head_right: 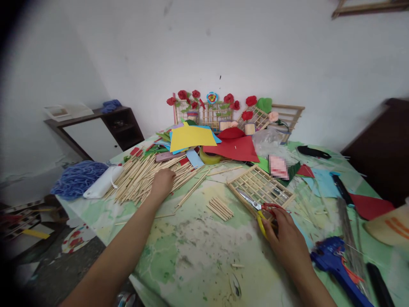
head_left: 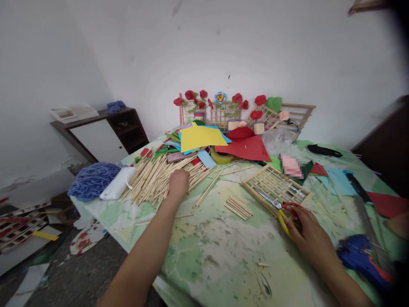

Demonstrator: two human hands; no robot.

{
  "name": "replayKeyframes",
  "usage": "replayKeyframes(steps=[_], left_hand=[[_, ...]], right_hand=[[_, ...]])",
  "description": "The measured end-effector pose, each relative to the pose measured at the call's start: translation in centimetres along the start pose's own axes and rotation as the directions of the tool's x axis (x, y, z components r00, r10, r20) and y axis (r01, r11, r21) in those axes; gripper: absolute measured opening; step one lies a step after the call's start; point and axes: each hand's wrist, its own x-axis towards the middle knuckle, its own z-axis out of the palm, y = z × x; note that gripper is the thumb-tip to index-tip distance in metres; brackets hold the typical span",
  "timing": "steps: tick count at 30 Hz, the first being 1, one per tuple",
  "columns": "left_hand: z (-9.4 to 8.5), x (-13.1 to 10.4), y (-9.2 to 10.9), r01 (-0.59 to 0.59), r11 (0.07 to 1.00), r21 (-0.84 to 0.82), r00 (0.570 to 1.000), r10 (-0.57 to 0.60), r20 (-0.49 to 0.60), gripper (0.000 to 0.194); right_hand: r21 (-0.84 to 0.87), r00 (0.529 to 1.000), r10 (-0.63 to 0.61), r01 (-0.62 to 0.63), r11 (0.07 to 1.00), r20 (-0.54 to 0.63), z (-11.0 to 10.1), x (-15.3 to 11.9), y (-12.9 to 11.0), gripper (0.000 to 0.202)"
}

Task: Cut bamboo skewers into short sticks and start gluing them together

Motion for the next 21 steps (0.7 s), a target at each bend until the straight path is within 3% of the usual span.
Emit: replayKeyframes(steps=[21], left_hand=[[0.55, 0.47, -0.55, 0.103, 0.994, 0.040, 0.992, -0.100, -0.073, 0.032]], right_hand=[[0.014, 1.000, -0.009, 0.009, 1.000, 0.002, -0.25, -0.05, -0.24, 0.042]])
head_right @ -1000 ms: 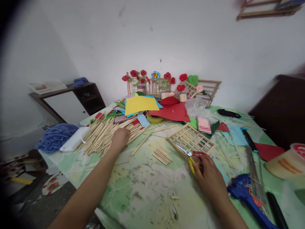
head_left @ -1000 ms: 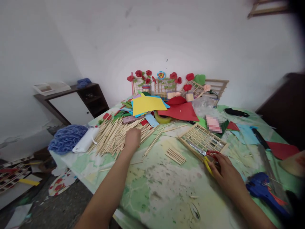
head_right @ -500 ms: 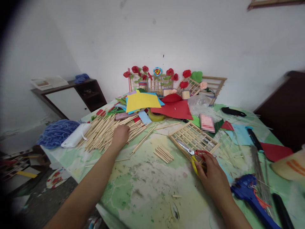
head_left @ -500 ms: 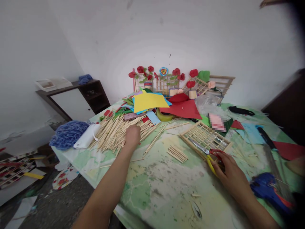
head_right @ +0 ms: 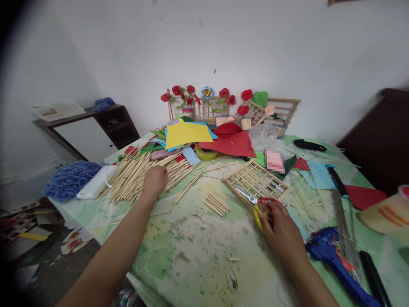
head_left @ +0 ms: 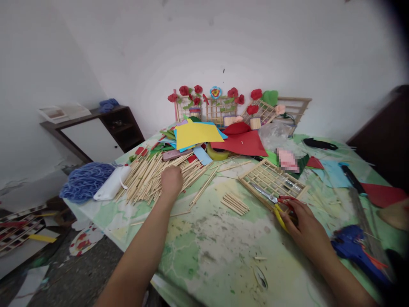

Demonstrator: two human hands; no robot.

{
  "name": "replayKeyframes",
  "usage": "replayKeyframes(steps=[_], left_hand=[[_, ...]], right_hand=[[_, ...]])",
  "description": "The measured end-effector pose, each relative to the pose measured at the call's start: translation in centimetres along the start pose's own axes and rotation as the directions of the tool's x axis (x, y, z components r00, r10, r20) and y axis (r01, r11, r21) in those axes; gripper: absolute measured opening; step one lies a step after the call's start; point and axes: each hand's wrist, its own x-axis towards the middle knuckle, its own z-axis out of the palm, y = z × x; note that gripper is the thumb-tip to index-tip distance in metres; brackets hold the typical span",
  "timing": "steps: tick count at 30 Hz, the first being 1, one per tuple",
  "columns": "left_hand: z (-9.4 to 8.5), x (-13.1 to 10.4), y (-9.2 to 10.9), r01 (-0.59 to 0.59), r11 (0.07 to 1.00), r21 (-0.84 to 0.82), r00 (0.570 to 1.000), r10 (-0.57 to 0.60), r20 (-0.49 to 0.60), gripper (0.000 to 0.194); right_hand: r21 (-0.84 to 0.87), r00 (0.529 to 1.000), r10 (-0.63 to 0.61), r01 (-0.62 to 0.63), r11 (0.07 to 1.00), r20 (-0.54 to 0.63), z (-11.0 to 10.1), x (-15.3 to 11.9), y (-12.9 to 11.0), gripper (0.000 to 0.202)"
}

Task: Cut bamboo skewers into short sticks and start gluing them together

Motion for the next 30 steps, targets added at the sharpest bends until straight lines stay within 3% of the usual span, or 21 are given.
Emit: replayKeyframes(steps=[9, 19, 23, 25, 27, 30], left_hand=[[0.1, -0.2, 1.5, -0.158, 0.987, -0.028, 0.984, 0.159, 0.074, 0.030], [-0.4, -0.4, 0.8, -0.040, 0.999, -0.033, 0.994, 0.043, 0.104, 0.029], [-0.9, -0.3, 0.9, 0.031, 0.978, -0.204, 0.999, -0.023, 0.039, 0.030], [-1.2, -0.4, 1.7, -0.084, 0.927, -0.366, 0.996, 0.080, -0.025, 0.029], [-1.7, -0.9, 2.9, -0.277, 0.827, -0.489, 0.959, 0.270, -0.086, 0.030], [-2.6, -2.2, 4.7, -0.480, 0.640, -0.600, 0.821, 0.569, -0.049, 0.031]], right_hand=[[0.010, 1.000, 0.001, -0.001, 1.000, -0.004, 0.0, 0.0, 0.0, 0.042], [-0.033, 0.997, -0.056, 0.055, 0.998, -0.047, -0.3, 0.1, -0.2, 0.040], [-0.153, 0.978, -0.110, 0.083, 0.985, -0.175, -1.0, 0.0, -1.5, 0.037], [-0.168, 0.958, -0.183, 0.147, 0.975, -0.222, -1.1, -0.3, -3.2, 0.033], [-0.143, 0.939, -0.282, 0.257, 0.956, -0.196, -0.8, -0.6, -5.5, 0.027], [-0.062, 0.928, -0.370, 0.368, 0.928, -0.043, 0.3, -0.9, -8.7, 0.019]])
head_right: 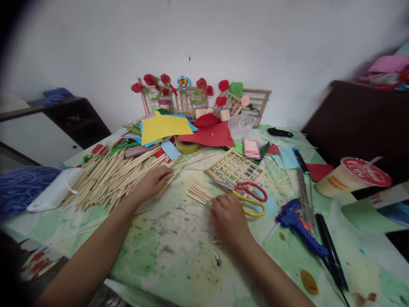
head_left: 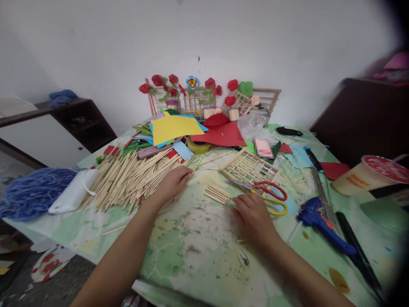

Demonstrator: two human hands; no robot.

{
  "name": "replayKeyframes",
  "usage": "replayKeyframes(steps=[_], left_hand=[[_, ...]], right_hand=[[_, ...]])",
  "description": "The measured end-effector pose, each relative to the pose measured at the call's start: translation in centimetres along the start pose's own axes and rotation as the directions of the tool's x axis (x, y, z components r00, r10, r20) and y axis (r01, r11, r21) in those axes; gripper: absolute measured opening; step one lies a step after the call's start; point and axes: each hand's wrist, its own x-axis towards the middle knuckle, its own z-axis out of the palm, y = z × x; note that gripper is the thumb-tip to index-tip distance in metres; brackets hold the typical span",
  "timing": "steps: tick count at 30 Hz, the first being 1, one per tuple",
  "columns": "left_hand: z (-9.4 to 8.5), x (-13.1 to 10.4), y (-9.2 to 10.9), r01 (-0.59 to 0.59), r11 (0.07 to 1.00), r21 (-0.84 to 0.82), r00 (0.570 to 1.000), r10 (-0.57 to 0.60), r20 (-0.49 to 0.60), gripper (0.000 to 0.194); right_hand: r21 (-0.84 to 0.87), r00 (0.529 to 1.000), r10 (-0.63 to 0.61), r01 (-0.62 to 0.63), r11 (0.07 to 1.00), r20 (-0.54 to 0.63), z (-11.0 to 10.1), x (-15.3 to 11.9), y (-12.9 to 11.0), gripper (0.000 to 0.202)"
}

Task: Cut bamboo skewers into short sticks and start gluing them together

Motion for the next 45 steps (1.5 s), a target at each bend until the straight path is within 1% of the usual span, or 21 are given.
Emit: replayKeyframes(steps=[1, 3, 4, 6, 9, 14, 16, 18, 19, 20, 21, 22, 23, 24, 25, 26, 27, 31, 34, 39, 45], left_hand=[[0.2, -0.1, 0.6, -0.058, 0.998, -0.040, 0.993, 0.062, 0.101, 0.030], [0.4, -0.3, 1.4, -0.126, 0.987, -0.099, 0.952, 0.149, 0.268, 0.027], [0.4, -0.4, 1.5, -0.142, 0.983, -0.115, 0.932, 0.172, 0.319, 0.025], [0.4, -0.5, 1.4, -0.154, 0.979, -0.131, 0.908, 0.193, 0.372, 0.022], [0.4, -0.5, 1.0, -0.148, 0.981, -0.123, 0.893, 0.186, 0.409, 0.019], [0.5, -0.4, 0.8, -0.106, 0.990, -0.093, 0.898, 0.135, 0.419, 0.018], [0.6, -0.3, 0.9, -0.071, 0.989, -0.127, 0.916, 0.115, 0.383, 0.018], [0.9, -0.3, 1.3, 0.034, 0.969, -0.243, 0.947, 0.046, 0.318, 0.018], [1.2, -0.3, 1.6, 0.116, 0.925, -0.361, 0.959, -0.010, 0.282, 0.018], [1.5, -0.4, 2.1, 0.203, 0.836, -0.509, 0.962, -0.075, 0.261, 0.018], [1.8, -0.5, 2.6, 0.284, 0.688, -0.668, 0.956, -0.145, 0.257, 0.018], [2.3, -0.6, 3.2, 0.345, 0.496, -0.797, 0.938, -0.199, 0.282, 0.017], [2.7, -0.8, 3.9, 0.384, 0.308, -0.871, 0.918, -0.231, 0.323, 0.016], [3.2, -0.9, 4.5, 0.404, 0.158, -0.901, 0.899, -0.251, 0.360, 0.016], [3.6, -1.1, 5.0, 0.416, 0.053, -0.908, 0.884, -0.258, 0.390, 0.016], [4.0, -1.3, 5.5, 0.422, -0.008, -0.907, 0.875, -0.259, 0.409, 0.015], [4.4, -1.5, 5.9, 0.426, -0.038, -0.904, 0.871, -0.253, 0.422, 0.014], [5.2, -1.9, 6.6, 0.429, -0.054, -0.901, 0.876, -0.215, 0.431, 0.012], [5.2, -2.0, 6.6, 0.423, -0.069, -0.904, 0.879, -0.213, 0.428, 0.011], [5.5, -2.1, 6.4, 0.439, -0.077, -0.895, 0.865, -0.231, 0.445, 0.010], [5.9, -2.2, 6.9, 0.466, -0.033, -0.884, 0.855, -0.241, 0.459, 0.012]], right_hand=[[0.009, 1.000, -0.001, 0.001, 1.000, 0.029, 0.4, 0.3, -0.7, 0.017], [0.007, 0.997, 0.020, -0.021, 1.000, 0.068, 1.0, 0.8, -1.6, 0.016], [0.000, 0.996, 0.037, -0.037, 0.999, 0.075, 1.3, 1.1, -1.8, 0.016], [-0.007, 0.994, 0.060, -0.059, 0.998, 0.095, 1.7, 1.4, -1.8, 0.016], [-0.009, 0.992, 0.067, -0.066, 0.998, 0.109, 2.1, 1.8, -1.6, 0.016], [0.001, 0.992, 0.064, -0.064, 0.998, 0.105, 2.3, 1.7, -1.7, 0.017], [0.023, 0.993, 0.069, -0.071, 0.997, 0.091, 2.2, 1.4, -1.7, 0.017], [0.085, 0.994, 0.090, -0.094, 0.992, 0.058, 1.9, 1.1, -1.5, 0.016], [0.133, 0.994, 0.102, -0.106, 0.985, 0.037, 1.8, 1.0, -1.4, 0.016], [0.189, 0.993, 0.113, -0.114, 0.975, 0.016, 1.6, 0.9, -1.3, 0.015], [0.247, 0.993, 0.121, -0.116, 0.962, -0.004, 1.5, 0.8, -1.1, 0.014], [0.302, 0.992, 0.124, -0.111, 0.947, -0.023, 1.4, 0.7, -1.0, 0.013], [0.353, 0.992, 0.124, -0.102, 0.930, -0.039, 1.4, 0.7, -0.8, 0.013], [0.398, 0.991, 0.121, -0.090, 0.913, -0.053, 1.3, 0.6, -0.7, 0.013], [0.435, 0.991, 0.114, -0.075, 0.897, -0.065, 1.3, 0.6, -0.7, 0.013], [0.461, 0.992, 0.105, -0.060, 0.885, -0.074, 1.3, 0.5, -0.6, 0.013], [0.478, 0.992, 0.095, -0.045, 0.877, -0.082, 1.3, 0.4, -0.6, 0.013], [0.500, 0.991, 0.080, -0.014, 0.866, -0.111, 1.2, 0.3, -0.8, 0.013], [0.533, 0.981, 0.117, -0.017, 0.846, -0.153, 1.1, 0.2, -0.8, 0.012], [0.598, 0.953, 0.179, 0.003, 0.801, -0.245, 0.9, 0.0, -0.6, 0.013], [0.667, 0.945, 0.250, -0.047, 0.743, -0.212, 1.1, 0.1, -0.5, 0.016]])
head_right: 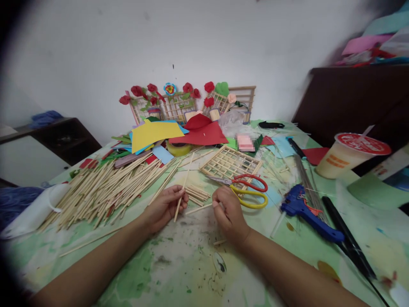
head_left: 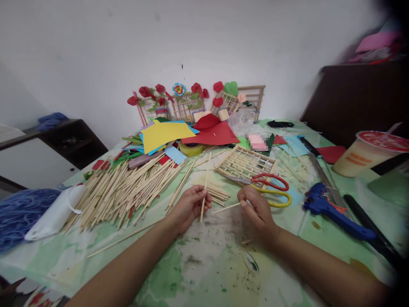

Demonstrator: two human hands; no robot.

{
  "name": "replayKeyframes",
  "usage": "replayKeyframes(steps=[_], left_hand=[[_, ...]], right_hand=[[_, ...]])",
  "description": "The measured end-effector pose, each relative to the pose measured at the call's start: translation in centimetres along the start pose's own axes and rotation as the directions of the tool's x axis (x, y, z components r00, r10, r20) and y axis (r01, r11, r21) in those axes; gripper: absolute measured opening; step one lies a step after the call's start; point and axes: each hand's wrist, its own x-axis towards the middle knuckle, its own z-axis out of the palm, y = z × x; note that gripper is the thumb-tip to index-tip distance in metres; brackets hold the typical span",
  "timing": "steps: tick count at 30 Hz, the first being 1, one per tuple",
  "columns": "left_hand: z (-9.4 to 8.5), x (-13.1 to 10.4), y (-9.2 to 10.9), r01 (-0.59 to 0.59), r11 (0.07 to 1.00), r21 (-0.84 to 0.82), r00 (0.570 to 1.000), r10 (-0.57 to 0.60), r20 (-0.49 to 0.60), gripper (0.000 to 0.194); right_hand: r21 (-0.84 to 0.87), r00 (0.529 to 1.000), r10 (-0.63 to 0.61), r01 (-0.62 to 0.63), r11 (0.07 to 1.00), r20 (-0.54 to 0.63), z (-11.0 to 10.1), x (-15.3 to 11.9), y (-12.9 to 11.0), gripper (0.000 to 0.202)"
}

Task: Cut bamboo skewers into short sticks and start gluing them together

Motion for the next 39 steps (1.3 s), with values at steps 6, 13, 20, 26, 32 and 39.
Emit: replayKeyframes(steps=[6, 13, 20, 26, 32, 39], left_hand=[[2.2, -0.6, -0.6, 0.028, 0.999, 0.034, 0.998, -0.030, 0.061, 0.019], [2.8, -1.2, -1.1, 0.086, 0.979, 0.183, 0.974, -0.121, 0.193, 0.026], [2.6, -1.7, -1.8, 0.125, 0.958, 0.257, 0.912, -0.213, 0.351, 0.028], [2.2, -2.0, -1.9, 0.129, 0.947, 0.295, 0.839, -0.263, 0.477, 0.032], [2.2, -2.1, -1.9, 0.149, 0.948, 0.280, 0.782, -0.286, 0.554, 0.030], [1.7, -2.0, -2.3, 0.212, 0.955, 0.207, 0.740, -0.295, 0.604, 0.038]], right_hand=[[-0.032, 0.998, 0.023, -0.021, 0.999, 0.061, 0.4, 0.2, 0.3, 0.019], [0.090, 0.982, 0.170, -0.163, 0.982, -0.082, 0.3, 0.0, 0.5, 0.018], [0.315, 0.914, 0.350, -0.277, 0.908, -0.207, 0.0, 0.4, 0.4, 0.021], [0.525, 0.808, 0.511, -0.312, 0.792, -0.293, -1.0, 2.0, 0.3, 0.021], [0.627, 0.810, 0.551, -0.327, 0.707, -0.199, -1.3, 2.4, -0.1, 0.023], [0.683, 0.812, 0.572, -0.352, 0.640, -0.118, -0.6, 2.4, -0.8, 0.028]])
